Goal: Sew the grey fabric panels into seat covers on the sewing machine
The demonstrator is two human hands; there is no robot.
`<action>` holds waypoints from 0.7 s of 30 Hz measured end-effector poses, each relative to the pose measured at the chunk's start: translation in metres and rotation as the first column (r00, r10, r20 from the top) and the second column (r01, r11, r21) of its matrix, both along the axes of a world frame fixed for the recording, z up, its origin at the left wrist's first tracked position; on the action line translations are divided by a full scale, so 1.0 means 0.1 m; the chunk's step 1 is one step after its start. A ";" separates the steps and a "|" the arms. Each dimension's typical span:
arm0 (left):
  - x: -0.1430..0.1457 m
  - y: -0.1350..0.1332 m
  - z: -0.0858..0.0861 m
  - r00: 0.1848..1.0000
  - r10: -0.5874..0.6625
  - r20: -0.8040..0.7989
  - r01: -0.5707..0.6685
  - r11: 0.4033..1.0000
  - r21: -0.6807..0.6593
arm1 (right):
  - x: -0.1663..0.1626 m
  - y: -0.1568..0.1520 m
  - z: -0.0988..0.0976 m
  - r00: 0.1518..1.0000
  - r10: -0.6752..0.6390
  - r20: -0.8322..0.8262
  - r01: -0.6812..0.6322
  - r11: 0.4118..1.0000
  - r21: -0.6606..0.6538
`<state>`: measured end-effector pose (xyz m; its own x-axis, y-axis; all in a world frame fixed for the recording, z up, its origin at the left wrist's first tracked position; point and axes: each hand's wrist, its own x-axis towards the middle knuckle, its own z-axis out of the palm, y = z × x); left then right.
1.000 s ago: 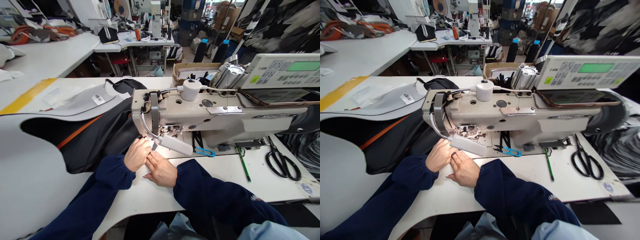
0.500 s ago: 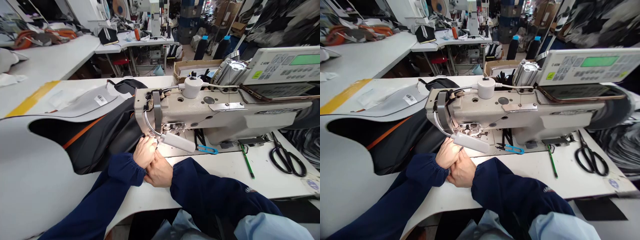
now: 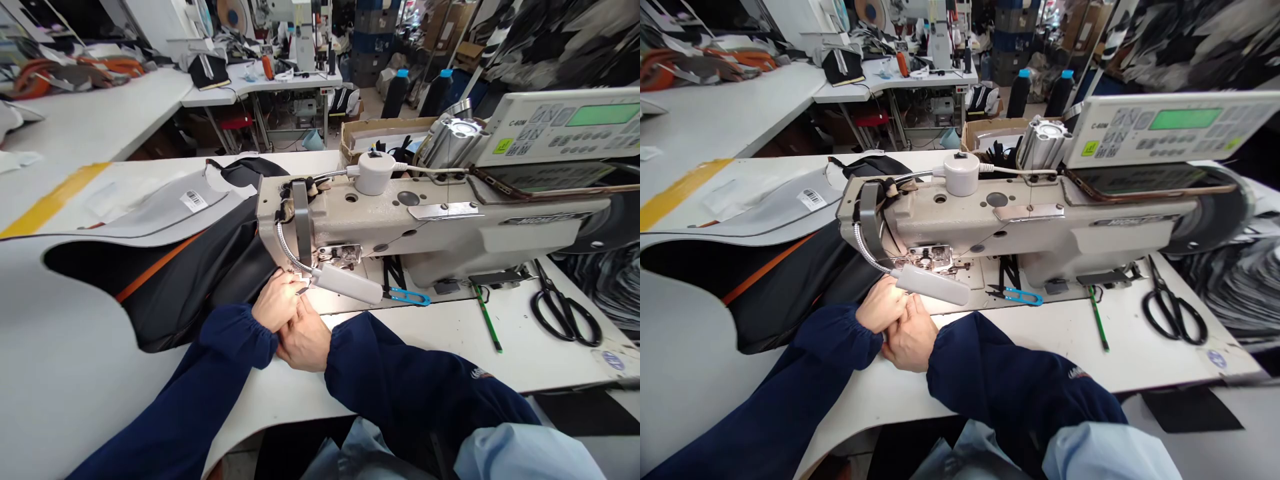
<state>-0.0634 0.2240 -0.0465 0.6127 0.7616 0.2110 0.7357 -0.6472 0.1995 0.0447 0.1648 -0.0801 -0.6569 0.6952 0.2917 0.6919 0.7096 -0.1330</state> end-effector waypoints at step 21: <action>-0.04 0.07 0.07 0.981 -0.163 -0.101 0.181 0.964 0.194 | -0.25 0.11 0.01 1.000 0.009 0.016 -0.006 0.986 -0.167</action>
